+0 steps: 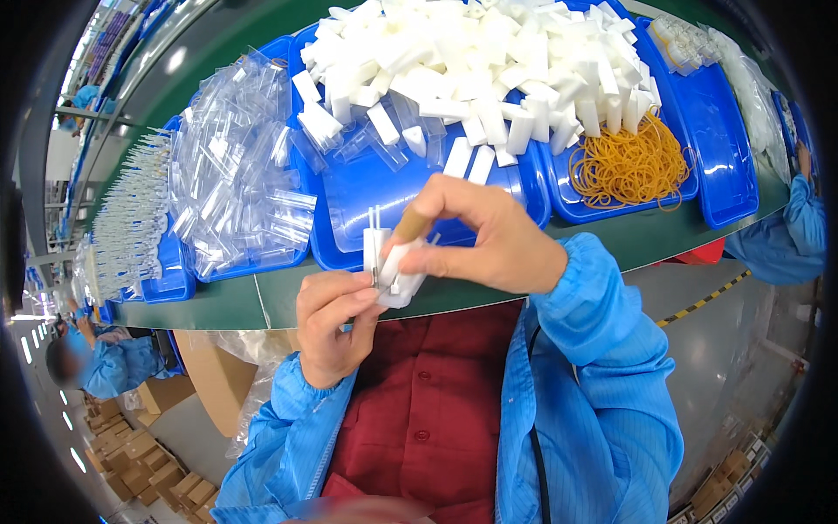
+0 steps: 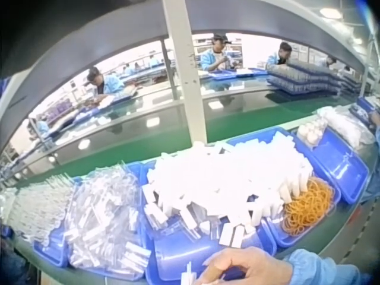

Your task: The person attaches foam pieces onto plastic stems, bundles the assembled parts together by hand using a rubber band, and repeats assembling foam pieces onto additional stems.

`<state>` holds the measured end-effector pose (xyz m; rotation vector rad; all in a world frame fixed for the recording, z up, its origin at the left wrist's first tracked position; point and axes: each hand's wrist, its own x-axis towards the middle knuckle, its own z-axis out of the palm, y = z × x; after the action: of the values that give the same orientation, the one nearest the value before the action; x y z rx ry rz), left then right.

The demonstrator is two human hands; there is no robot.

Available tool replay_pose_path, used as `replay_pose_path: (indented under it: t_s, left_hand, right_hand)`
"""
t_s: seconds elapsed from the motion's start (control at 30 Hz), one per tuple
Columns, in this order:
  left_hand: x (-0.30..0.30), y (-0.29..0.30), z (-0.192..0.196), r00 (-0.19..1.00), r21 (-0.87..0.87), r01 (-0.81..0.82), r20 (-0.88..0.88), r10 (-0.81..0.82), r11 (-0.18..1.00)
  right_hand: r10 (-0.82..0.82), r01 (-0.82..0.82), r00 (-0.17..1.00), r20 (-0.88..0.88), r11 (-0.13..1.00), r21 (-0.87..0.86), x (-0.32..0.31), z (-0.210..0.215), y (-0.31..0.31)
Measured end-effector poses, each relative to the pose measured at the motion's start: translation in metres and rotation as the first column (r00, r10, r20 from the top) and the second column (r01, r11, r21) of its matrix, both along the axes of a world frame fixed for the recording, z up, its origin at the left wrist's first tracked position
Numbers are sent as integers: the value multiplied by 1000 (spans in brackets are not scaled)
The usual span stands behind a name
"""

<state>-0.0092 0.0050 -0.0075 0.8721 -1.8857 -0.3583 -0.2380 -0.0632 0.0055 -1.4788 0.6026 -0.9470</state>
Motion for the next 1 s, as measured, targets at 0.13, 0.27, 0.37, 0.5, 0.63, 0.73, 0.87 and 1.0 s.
replay_pose_path:
  t_s: [0.13,0.27,0.37,0.5,0.63,0.73,0.87,1.0]
  left_hand:
    - [6,-5,1,999,-21,0,44,1,1000]
    - [8,-8,3,993,-33,-1,122,5,999]
    - [8,-9,2,994,-59,26,110,-19,998]
    - [9,-7,-3,997,-35,75,9,-75,997]
    - [8,-5,-5,992,4,107,-68,-106,994]
    - [13,-4,-7,999,-33,52,9,-52,998]
    - [15,-3,-5,997,9,-13,80,12,1000]
    - [11,-5,-3,993,35,-17,120,12,999]
  right_hand:
    - [10,-17,997,-79,995,-101,2,0,4]
    - [-11,9,999,-36,998,-67,4,9,6]
    - [1,-1,1000,-4,998,-68,0,3,4]
    - [19,-23,999,-38,993,-120,2,4,8]
    - [-20,1,992,-127,989,-149,-3,23,2]
    - [-337,200,886,-319,898,-392,-24,25,-10]
    - [-538,-226,570,-621,624,-748,-35,35,-21]
    - [-673,-462,366,-643,469,-753,-29,27,-20]
